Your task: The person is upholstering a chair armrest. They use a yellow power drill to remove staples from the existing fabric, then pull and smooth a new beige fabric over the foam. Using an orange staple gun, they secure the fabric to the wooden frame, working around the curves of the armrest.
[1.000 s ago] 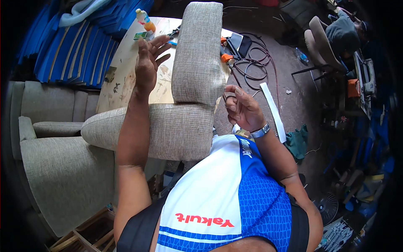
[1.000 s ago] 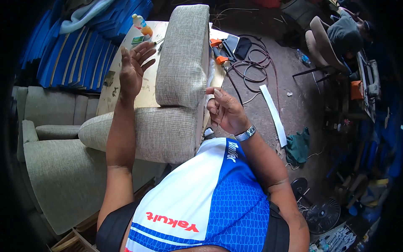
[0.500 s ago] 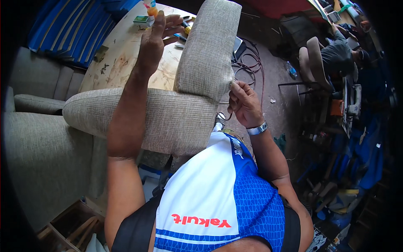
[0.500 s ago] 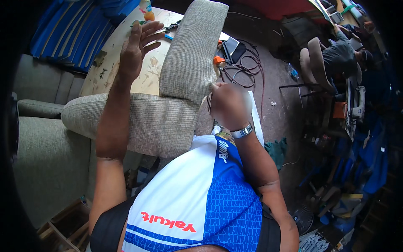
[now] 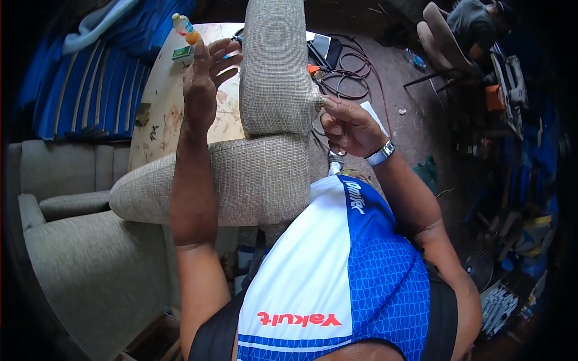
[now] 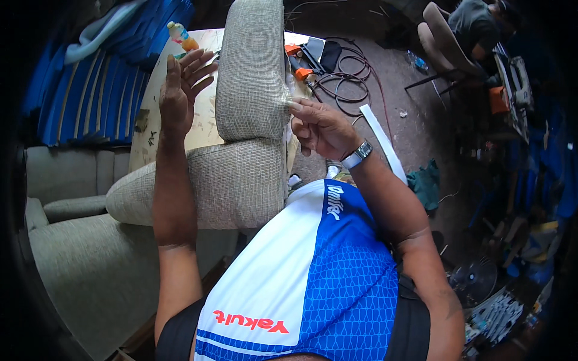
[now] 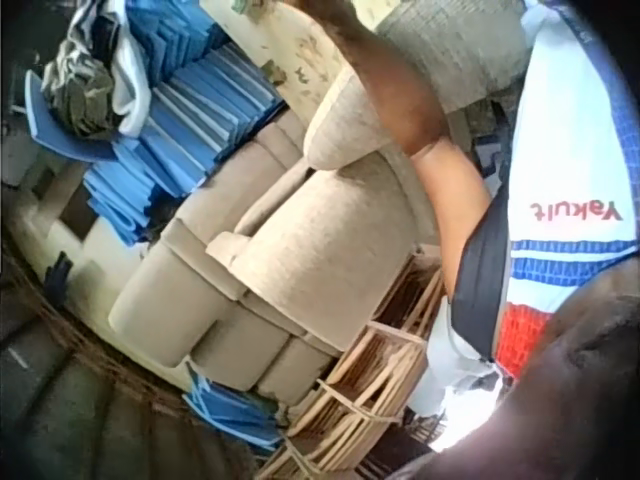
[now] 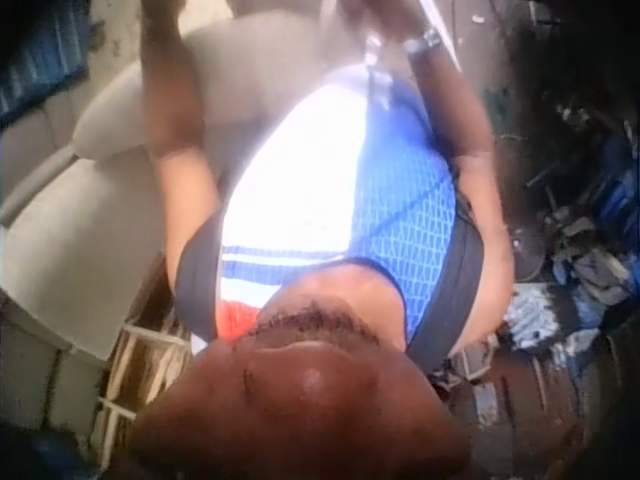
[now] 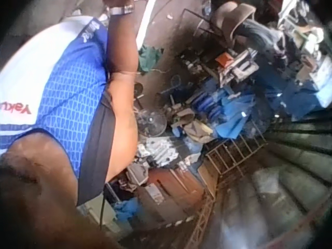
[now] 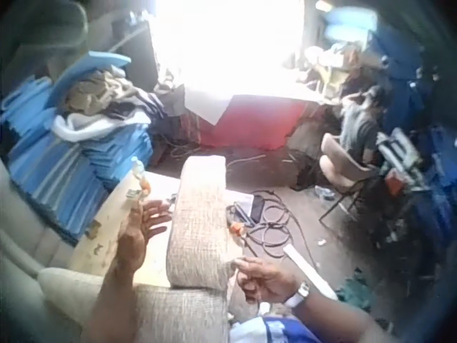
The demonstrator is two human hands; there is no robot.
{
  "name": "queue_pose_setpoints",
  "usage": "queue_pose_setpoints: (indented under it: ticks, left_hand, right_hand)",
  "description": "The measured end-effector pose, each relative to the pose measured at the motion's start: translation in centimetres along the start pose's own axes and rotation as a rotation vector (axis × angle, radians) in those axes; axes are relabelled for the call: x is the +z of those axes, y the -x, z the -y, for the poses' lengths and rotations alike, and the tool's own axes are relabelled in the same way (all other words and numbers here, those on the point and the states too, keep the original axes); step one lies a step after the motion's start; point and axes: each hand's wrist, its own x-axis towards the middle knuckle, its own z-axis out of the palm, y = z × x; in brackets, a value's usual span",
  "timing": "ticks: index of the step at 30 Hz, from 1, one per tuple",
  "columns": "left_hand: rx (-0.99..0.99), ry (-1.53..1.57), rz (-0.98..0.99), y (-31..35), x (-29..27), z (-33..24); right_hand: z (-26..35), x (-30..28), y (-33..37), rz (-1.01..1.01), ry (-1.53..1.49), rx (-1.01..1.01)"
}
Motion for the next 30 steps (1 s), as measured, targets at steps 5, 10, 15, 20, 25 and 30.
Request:
queue_pose_setpoints:
  ticks: [5,10,15,20,25,30]
  left_hand:
    - [-0.036,-0.020,0.011,0.4,0.3,0.1]
    - [0.026,-0.039,0.007,-0.1,1.3,0.1]
    - [0.048,-0.152,0.006,1.1,0.3,1.3]
    - [-0.031,-0.173,-0.015,1.8,-0.1,1.3]
    - [0.036,-0.350,0.003,1.6,-0.3,2.7]
    - [0.313,-0.700,0.061,-0.5,2.1,3.3]
  right_hand:
    - [-0.9,-1.7,-0.4,0.068,0.027,0.015]
    - [-0.6,-0.3,0.5,0.078,0.062,-0.016]
    - [-0.8,0.6,1.5,-0.116,0.464,0.046]
    - [-1.6,0.9,1.5,-0.236,0.619,-0.065]
    - [-3.0,-1.3,0.9,-0.161,0.505,-0.102]
    - [-4.2,-1.6,-0.2,-0.084,0.373,-0.214]
